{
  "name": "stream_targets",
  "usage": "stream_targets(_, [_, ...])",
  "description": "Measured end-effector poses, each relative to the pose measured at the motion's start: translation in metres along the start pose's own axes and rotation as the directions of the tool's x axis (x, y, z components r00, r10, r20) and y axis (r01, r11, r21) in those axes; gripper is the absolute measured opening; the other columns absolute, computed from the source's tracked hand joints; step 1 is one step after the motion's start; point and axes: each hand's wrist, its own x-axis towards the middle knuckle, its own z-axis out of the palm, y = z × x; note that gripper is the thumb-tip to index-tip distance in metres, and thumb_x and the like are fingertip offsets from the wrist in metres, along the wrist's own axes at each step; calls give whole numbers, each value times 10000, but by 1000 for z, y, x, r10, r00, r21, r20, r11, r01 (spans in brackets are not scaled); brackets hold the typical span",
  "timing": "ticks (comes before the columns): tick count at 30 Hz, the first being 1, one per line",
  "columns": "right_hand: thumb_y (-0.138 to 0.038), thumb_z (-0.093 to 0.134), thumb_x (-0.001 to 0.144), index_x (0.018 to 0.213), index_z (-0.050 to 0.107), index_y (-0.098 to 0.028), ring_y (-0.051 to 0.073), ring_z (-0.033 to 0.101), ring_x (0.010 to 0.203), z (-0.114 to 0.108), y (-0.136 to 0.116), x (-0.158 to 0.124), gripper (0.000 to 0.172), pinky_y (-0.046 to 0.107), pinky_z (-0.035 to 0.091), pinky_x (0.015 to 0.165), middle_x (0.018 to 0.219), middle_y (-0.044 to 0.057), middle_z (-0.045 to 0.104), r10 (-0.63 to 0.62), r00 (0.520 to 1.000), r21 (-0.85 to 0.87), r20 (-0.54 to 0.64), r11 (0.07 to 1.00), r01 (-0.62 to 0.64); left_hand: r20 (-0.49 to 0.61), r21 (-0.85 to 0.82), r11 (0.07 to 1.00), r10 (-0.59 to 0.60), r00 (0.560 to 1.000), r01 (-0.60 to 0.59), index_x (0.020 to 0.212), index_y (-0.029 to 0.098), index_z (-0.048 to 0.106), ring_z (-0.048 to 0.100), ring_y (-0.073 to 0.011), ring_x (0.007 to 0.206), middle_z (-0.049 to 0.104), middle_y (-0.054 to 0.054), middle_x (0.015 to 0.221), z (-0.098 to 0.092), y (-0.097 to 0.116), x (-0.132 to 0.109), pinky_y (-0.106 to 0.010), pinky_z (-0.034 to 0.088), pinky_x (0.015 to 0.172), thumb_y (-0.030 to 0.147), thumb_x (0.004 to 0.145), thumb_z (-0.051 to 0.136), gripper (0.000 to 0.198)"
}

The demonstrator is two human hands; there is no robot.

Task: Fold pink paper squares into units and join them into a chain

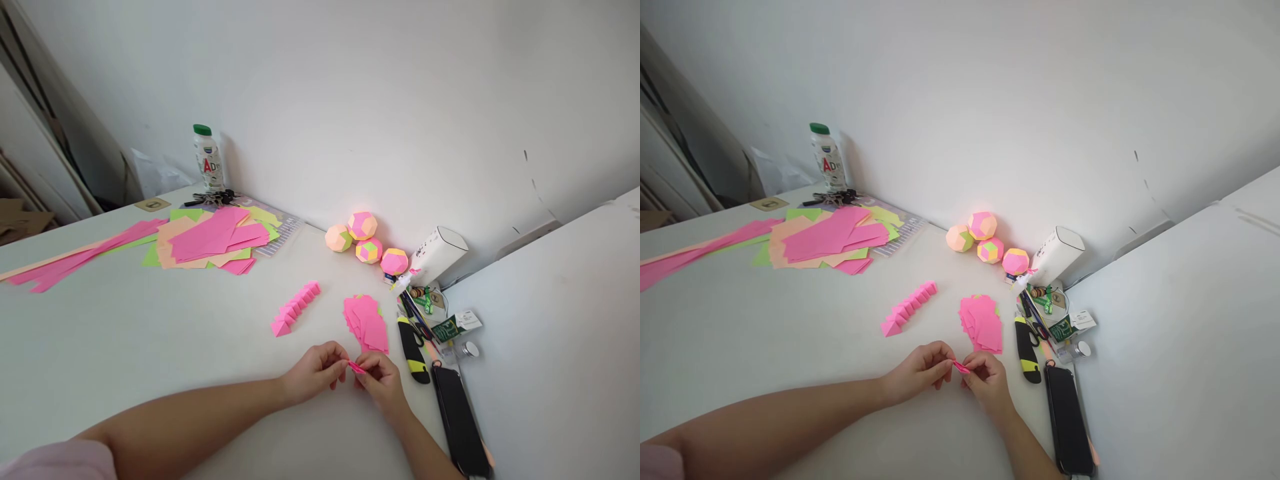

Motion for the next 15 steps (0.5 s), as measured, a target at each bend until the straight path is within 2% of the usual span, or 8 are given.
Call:
stream_targets(4, [-244,690,745,684,560,-194,100,543,483,1,5,-1,152,231,447,442,728,9,589,-28,1000,-32,1,999,28,-12,-12,1000,-19,1000,19,820,162,508,513,-97,552,585,9,664,0,0,0,-224,384,529,436,821,520,274])
stream_targets(9, [-275,686,745,698,539,-200,105,542,483,3,4,-3,172,238,455,446,746,19,604,-2,999,-86,-50,996,-3,-24,13,1000,-23,999,24,775,166,476,510,-92,538,584,15,650,1,1,1,-218,371,515,442,829,501,282])
stream_targets(12, [-283,671,755,687,536,-203,113,552,495,3,2,-3,171,246,460,459,748,21,605,-3,1000,-100,-15,995,2,-30,23,999,-35,999,36,779,172,467,517,-94,533,597,13,654,1,2,0,-221,377,515,448,839,480,283])
stream_targets(15, [-263,641,773,675,567,-199,122,559,511,3,1,-2,139,256,464,473,758,32,605,-57,997,-168,43,984,64,-33,14,999,-43,999,44,796,176,467,525,-98,533,604,14,644,1,1,0,-226,393,523,453,849,462,282])
